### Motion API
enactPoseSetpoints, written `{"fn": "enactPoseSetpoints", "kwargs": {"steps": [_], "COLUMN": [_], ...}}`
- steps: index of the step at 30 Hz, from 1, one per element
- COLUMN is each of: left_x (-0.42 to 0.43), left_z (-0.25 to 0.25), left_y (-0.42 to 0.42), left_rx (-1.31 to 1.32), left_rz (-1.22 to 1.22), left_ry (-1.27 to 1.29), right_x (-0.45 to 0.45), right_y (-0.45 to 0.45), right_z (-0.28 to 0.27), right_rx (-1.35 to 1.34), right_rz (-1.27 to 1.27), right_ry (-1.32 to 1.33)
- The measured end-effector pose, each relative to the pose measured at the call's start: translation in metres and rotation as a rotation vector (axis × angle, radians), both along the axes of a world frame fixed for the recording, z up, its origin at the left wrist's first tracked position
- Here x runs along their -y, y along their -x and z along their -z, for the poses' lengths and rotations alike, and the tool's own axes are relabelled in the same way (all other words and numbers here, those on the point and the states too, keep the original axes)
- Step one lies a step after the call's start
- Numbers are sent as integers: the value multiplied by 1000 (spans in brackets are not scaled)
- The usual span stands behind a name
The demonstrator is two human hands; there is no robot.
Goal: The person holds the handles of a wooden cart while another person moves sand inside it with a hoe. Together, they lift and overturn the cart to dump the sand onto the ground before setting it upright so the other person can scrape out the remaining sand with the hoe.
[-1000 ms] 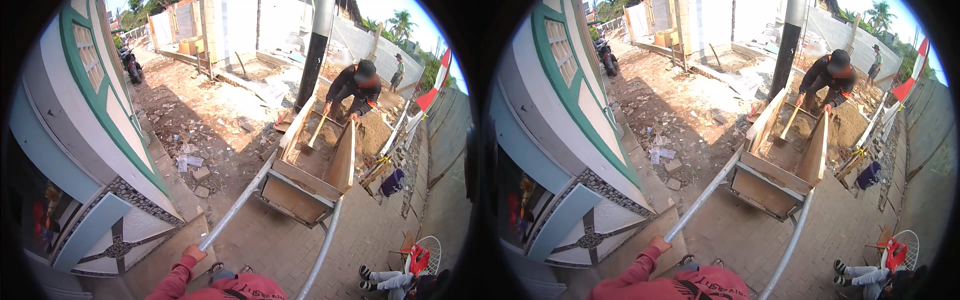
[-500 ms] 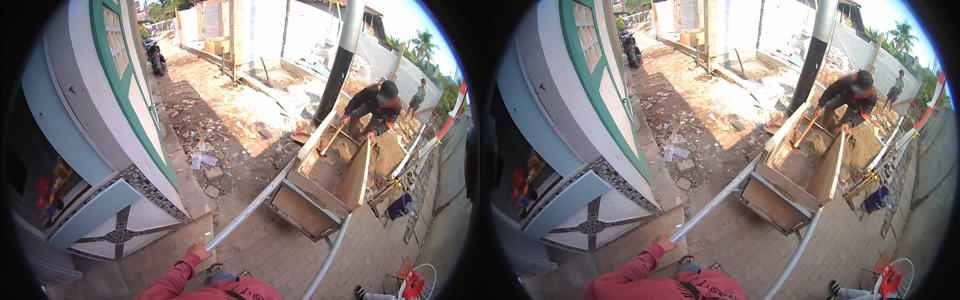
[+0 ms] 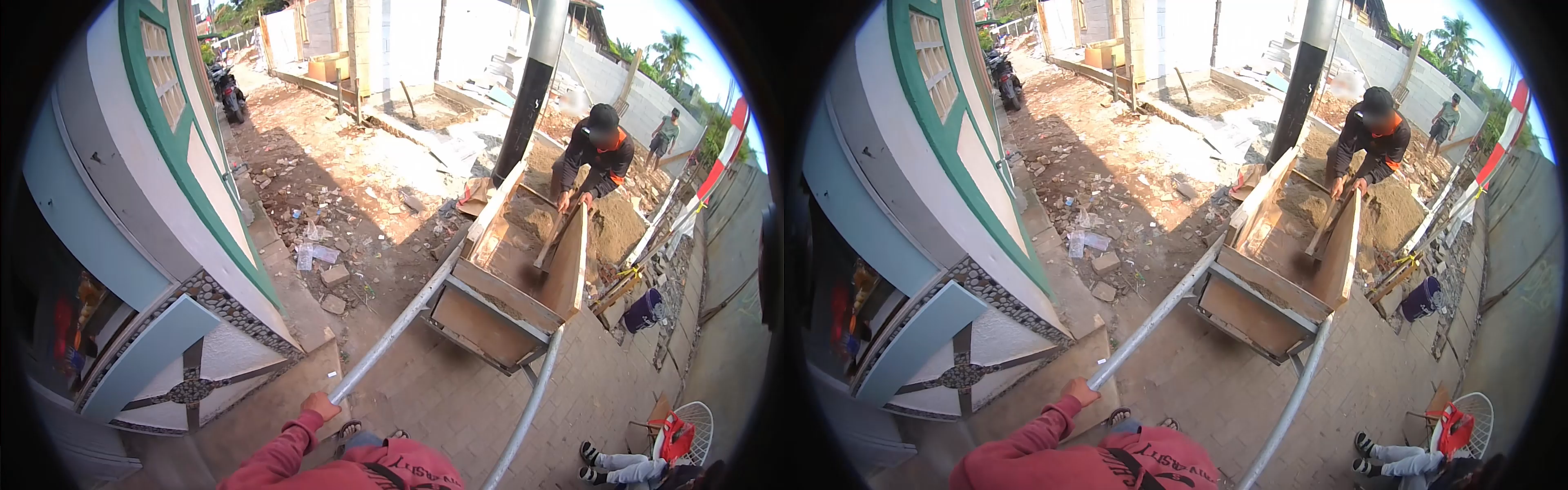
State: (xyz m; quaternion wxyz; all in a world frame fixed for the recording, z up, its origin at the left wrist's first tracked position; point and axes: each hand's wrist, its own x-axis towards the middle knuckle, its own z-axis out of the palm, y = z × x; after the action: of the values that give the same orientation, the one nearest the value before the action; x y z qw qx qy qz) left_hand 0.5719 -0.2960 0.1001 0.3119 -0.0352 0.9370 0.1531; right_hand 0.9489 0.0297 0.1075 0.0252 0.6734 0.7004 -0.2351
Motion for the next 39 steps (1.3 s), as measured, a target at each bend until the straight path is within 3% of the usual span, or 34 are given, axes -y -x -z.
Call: {"fn": "enactPoseSetpoints", "kwargs": {"steps": [9, 15, 18, 21, 24, 27, 31, 33, 36, 39], "left_x": [5, 6, 2, -1, -12, -21, -18, -15, 2, -2], "left_z": [17, 16, 22, 62, 44, 16, 10, 11, 43, 12], "left_y": [-6, -6, -17, -33, -44, -39, -37, -39, -40, -35], "left_rx": [-115, -45, -44, -3, 7, 34, 27, -6, -103, -18], "left_rz": [-42, -42, -55, -132, -165, -141, -127, -160, -121, -129], "left_ry": [-7, -77, -82, -91, -161, -188, -230, -213, -200, -214], "right_x": [32, 32, 25, 14, 0, -10, -6, 4, 6, 18], "right_y": [-44, -38, -48, -54, -61, -54, -45, -59, -48, -39], "right_z": [-8, -18, 4, 12, 15, -18, -37, -15, -27, -48], "right_rx": [-112, -46, -41, -40, 86, 56, 47, 43, 26, 21], "right_rz": [20, 64, 67, 88, 93, 74, 83, 68, 78, 128], "right_ry": [17, 25, 0, -33, -50, -36, -30, -40, -32, 24]}}
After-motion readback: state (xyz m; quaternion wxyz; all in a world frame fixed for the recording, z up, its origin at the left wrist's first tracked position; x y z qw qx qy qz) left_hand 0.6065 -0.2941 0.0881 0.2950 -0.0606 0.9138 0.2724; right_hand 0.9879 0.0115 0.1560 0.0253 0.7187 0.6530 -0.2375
